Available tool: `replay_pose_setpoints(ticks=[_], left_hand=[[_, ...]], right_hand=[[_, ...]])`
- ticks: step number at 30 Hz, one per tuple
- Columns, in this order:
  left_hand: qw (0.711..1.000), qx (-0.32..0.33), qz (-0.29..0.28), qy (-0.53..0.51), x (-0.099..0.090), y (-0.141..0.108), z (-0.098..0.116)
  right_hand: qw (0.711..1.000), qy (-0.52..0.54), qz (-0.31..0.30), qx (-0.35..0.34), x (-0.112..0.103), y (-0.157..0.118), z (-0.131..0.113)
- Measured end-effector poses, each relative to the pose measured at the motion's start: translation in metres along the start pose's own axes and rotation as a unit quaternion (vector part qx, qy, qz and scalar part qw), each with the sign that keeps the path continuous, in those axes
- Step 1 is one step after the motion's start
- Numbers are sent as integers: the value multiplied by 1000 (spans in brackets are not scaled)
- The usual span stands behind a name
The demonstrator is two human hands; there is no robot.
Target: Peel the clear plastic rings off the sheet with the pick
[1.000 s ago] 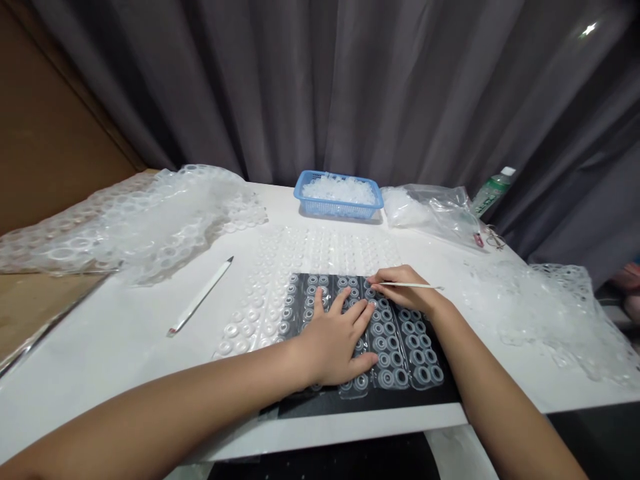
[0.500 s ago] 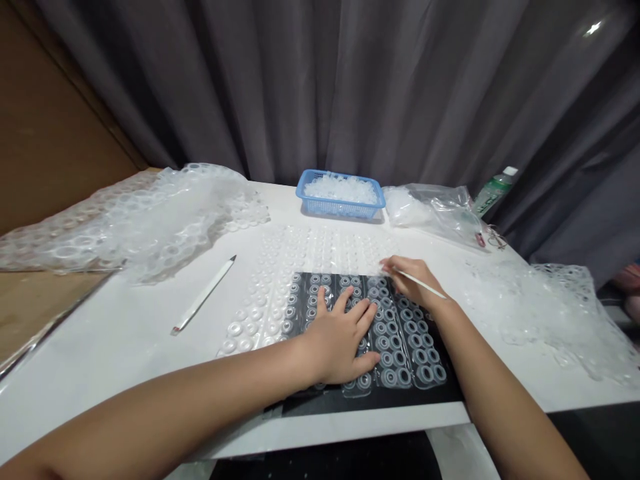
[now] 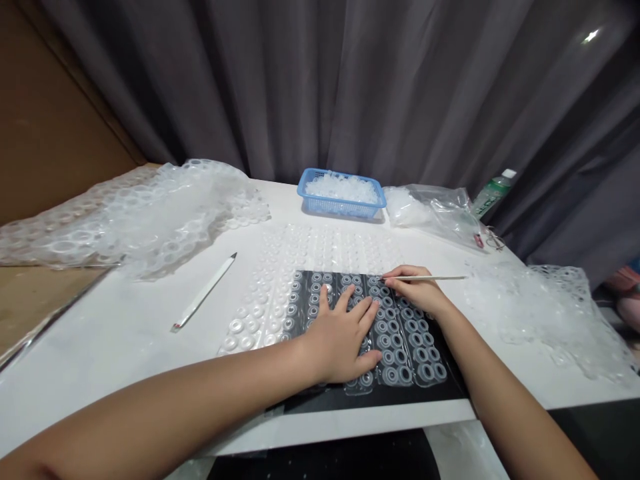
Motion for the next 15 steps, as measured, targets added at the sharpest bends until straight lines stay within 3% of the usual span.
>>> replay_pose_setpoints(ticks=[15], left_hand=[[1000,-2,10,-8,2,1,-1]], right_hand=[[999,-34,-16,30,5,1,-4]])
Point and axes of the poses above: each hand's wrist, its own y-axis towards the middle knuckle, its own x-axis out of the palm, z = x × y, the point moved 5 cm from there along y, towards the middle knuckle, and after that the axes turned 15 degrees about y, right-handed, at the moved point
